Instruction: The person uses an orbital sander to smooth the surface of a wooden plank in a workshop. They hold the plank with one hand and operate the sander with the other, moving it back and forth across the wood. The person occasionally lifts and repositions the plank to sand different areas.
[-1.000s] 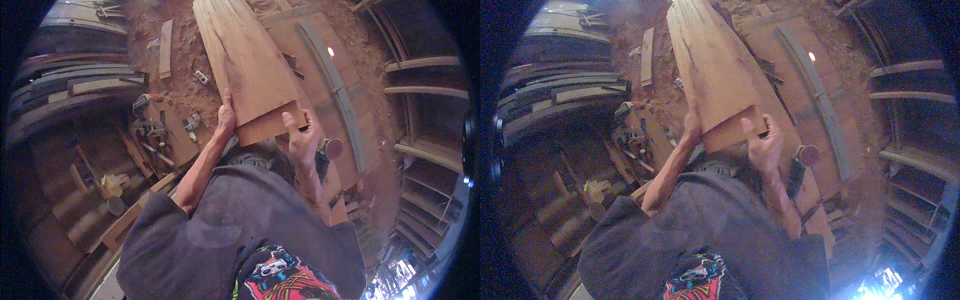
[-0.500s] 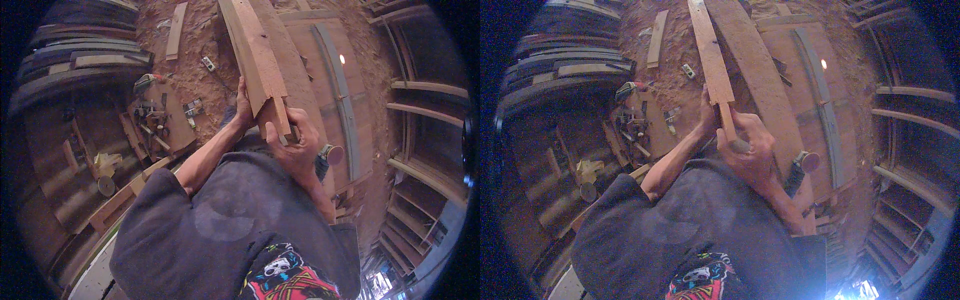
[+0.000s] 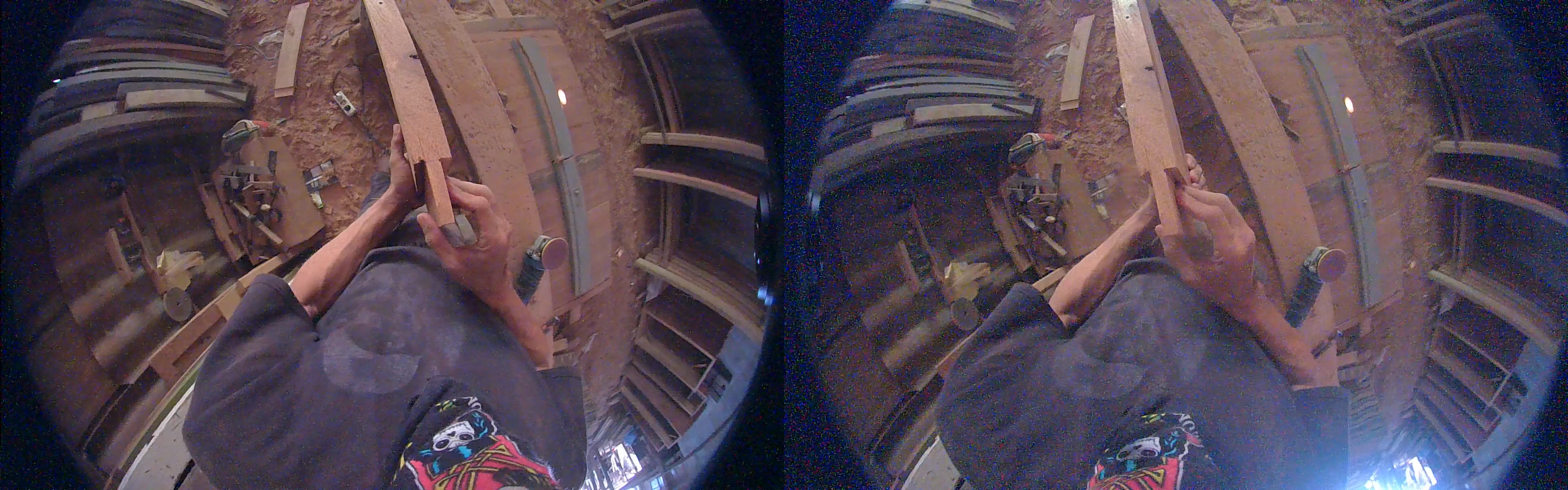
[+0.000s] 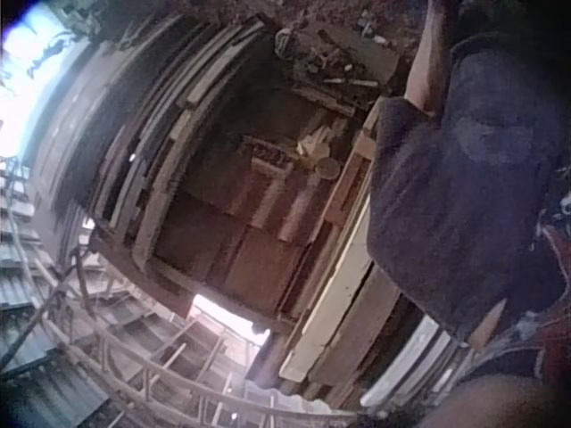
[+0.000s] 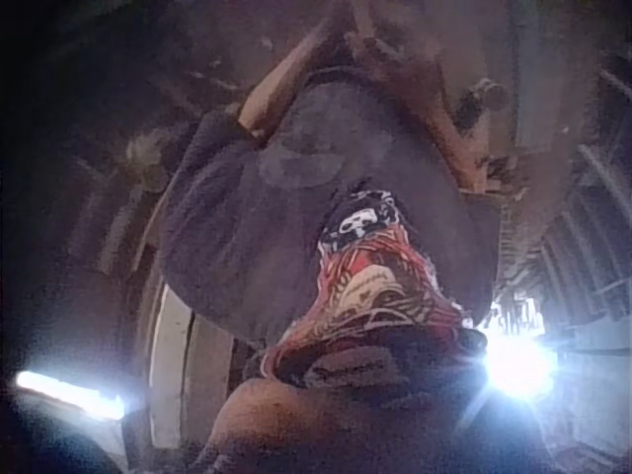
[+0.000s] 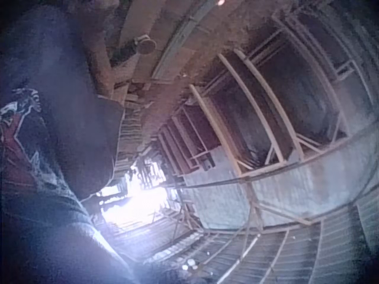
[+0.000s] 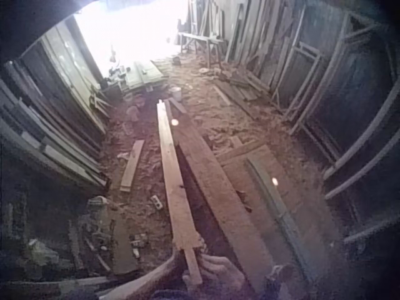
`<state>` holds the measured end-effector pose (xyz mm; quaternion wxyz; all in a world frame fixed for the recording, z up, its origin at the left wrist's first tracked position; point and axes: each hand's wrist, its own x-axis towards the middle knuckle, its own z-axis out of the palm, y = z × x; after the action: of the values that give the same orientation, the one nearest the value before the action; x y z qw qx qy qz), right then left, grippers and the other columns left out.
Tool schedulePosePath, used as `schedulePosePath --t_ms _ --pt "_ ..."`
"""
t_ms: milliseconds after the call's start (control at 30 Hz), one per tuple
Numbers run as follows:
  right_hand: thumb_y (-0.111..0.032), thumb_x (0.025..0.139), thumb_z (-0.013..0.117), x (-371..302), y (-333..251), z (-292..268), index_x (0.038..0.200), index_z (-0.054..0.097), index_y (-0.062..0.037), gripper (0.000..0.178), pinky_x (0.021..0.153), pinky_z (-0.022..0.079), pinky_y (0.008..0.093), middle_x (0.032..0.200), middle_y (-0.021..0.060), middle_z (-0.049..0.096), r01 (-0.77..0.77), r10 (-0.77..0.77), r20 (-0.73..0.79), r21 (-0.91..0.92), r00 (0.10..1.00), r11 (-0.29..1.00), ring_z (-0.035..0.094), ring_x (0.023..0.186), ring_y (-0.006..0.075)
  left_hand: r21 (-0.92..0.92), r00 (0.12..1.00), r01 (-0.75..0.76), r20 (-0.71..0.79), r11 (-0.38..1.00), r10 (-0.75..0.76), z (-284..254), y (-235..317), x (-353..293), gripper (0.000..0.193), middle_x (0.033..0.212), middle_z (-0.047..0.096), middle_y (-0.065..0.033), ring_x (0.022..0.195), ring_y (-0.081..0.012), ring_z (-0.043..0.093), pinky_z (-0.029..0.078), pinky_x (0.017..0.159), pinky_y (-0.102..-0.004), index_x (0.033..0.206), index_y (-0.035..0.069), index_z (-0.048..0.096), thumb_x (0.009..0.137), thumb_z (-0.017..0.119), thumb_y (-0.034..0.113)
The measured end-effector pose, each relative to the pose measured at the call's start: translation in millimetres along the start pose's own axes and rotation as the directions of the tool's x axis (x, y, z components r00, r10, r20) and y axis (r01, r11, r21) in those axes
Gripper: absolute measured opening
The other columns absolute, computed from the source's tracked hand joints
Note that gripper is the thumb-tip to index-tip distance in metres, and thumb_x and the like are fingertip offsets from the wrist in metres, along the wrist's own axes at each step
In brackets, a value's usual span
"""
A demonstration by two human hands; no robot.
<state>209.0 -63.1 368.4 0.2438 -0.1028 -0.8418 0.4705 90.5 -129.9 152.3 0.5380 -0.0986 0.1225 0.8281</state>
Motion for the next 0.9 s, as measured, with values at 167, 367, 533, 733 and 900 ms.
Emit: schedulePosePath --t_ms 167,367,533,733,900 --pt "-0.006 0.084 0.086 -7 3 3 0.119 0.064 0.0011 0.041 0.090 0.059 0.0381 0.119 0.0196 0.070 -0.018 0.018 0.027 -0.023 0.999 1.000 0.072 0.107 0.0290 0.052 0.995 -0.019 -0.101 0.998 0.025 7 3 -1 0.085 0.098 0.068 -0.0104 0.080 -0.0204 0.069 0.060 0.066 -0.0342 0.127 0.007 0.062 0.097 0.037 0.083" --pt "-0.007 0.084 0.085 -18 9 11 0.112 0.064 -0.0002 0.036 0.083 0.058 0.0379 0.109 0.0163 0.071 -0.109 0.113 0.081 -0.047 0.990 0.993 0.072 0.098 0.0280 0.023 0.999 0.016 -0.041 1.000 -0.015 2 8 -4 0.088 0.093 0.068 -0.0096 0.075 -0.0204 0.069 0.060 0.064 -0.0347 0.125 0.007 0.062 0.095 0.036 0.085" --pt "-0.012 0.087 0.083 -28 16 18 0.111 0.063 -0.0008 0.034 0.080 0.058 0.0388 0.101 0.0169 0.070 -0.210 0.231 0.160 -0.140 0.960 0.968 0.073 0.093 0.0300 -0.058 0.986 0.067 -0.149 0.996 -0.075 0 13 -2 0.088 0.083 0.065 -0.0098 0.063 -0.0247 0.063 0.055 0.057 -0.0399 0.117 0.008 0.064 0.092 0.035 0.088" --pt "-0.014 0.087 0.082 -40 33 23 0.117 0.063 0.0002 0.039 0.080 0.059 0.0429 0.102 0.0196 0.070 -0.199 0.267 0.264 -0.259 0.927 0.945 0.073 0.095 0.0358 -0.133 0.957 0.107 0.283 0.985 -0.066 -23 18 -3 0.037 0.094 0.067 -0.0097 0.084 -0.0250 0.064 0.054 0.081 -0.0416 0.108 0.007 0.062 0.096 0.063 0.042" --pt "-0.015 0.087 0.081 -42 35 26 0.121 0.063 0.0021 0.042 0.081 0.059 0.0449 0.104 0.0207 0.070 -0.187 0.258 0.257 -0.271 0.931 0.944 0.073 0.097 0.0376 -0.127 0.966 0.120 0.242 0.985 -0.086 -7 25 -16 0.023 0.090 0.064 -0.0083 0.082 -0.0226 0.061 0.056 0.078 -0.0364 0.102 0.007 0.059 0.100 0.064 0.029"
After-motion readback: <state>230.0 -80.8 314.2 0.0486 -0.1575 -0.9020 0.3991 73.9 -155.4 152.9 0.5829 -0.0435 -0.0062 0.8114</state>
